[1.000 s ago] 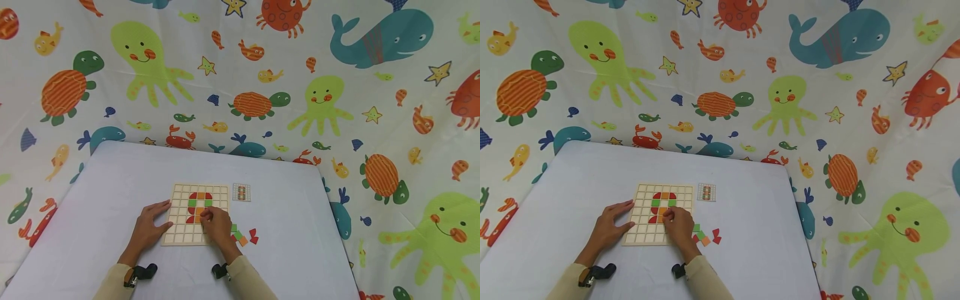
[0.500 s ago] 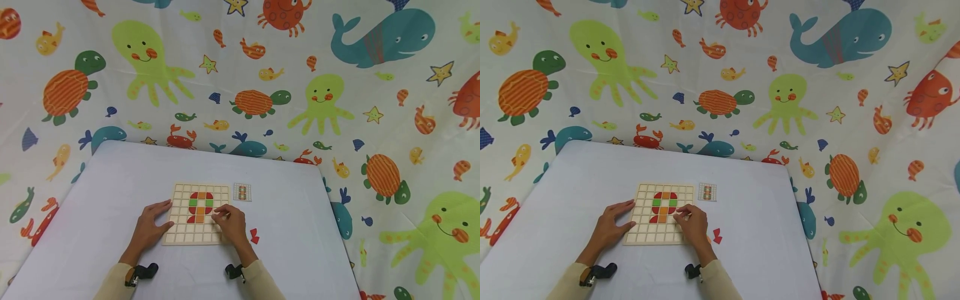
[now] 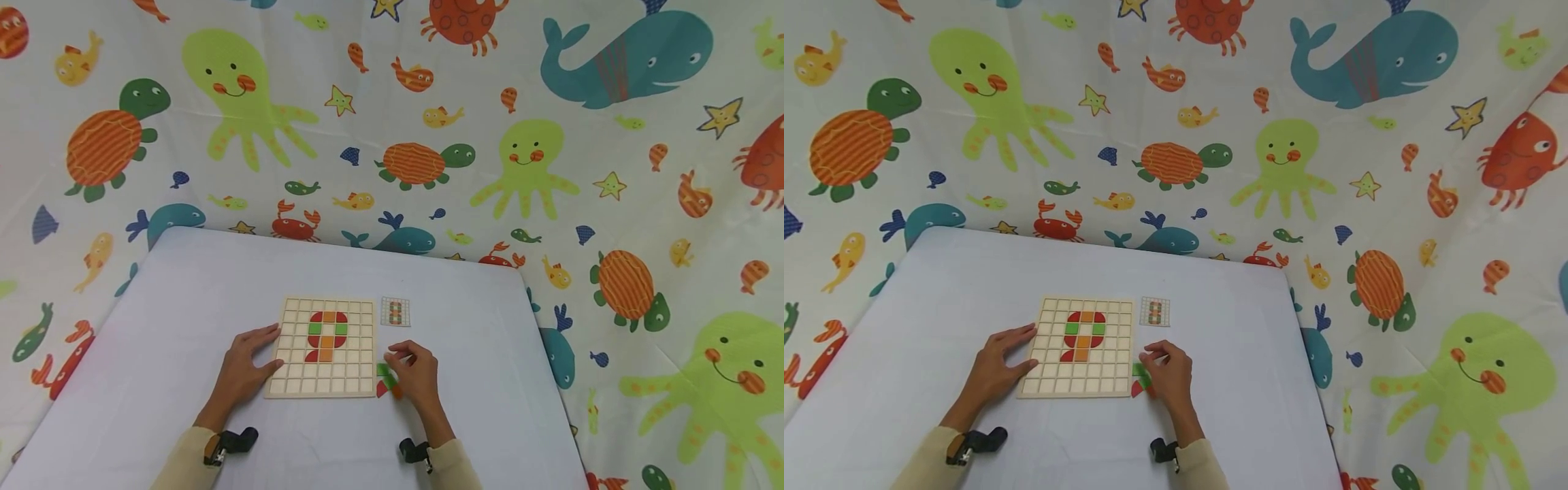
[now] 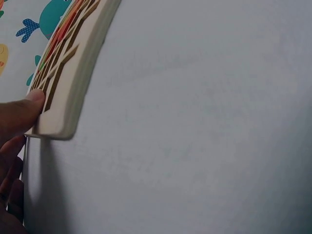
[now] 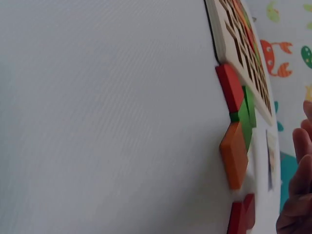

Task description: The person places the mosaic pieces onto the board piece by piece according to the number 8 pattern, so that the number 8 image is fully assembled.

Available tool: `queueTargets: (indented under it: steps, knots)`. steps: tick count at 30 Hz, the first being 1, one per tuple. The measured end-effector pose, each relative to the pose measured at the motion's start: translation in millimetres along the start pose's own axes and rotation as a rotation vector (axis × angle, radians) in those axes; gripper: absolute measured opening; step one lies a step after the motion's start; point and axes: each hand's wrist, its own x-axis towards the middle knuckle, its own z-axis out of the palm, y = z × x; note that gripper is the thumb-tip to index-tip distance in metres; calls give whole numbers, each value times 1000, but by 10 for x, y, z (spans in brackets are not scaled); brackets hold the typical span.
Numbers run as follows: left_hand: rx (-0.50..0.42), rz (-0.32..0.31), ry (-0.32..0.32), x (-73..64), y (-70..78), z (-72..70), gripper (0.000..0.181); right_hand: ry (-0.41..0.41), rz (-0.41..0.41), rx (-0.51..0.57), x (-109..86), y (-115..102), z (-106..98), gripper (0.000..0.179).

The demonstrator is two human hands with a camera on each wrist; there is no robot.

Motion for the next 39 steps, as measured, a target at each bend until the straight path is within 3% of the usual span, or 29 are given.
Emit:
queueTargets:
  steps: [8, 20, 28, 39]
  knots:
    - [-12, 2, 7, 1, -17, 1, 67, 23, 14, -10, -62, 115, -114, 10]
    - [-6, -8, 6, 2, 13, -11, 67, 94, 99, -126, -135, 357, -300, 25]
    - [-5, -11, 4, 19, -6, -6, 66, 78, 130, -165, -196, 437, -399, 25]
    - [-9, -17, 0, 0, 1, 4, 67, 40, 132, -178, -198, 427, -381, 16]
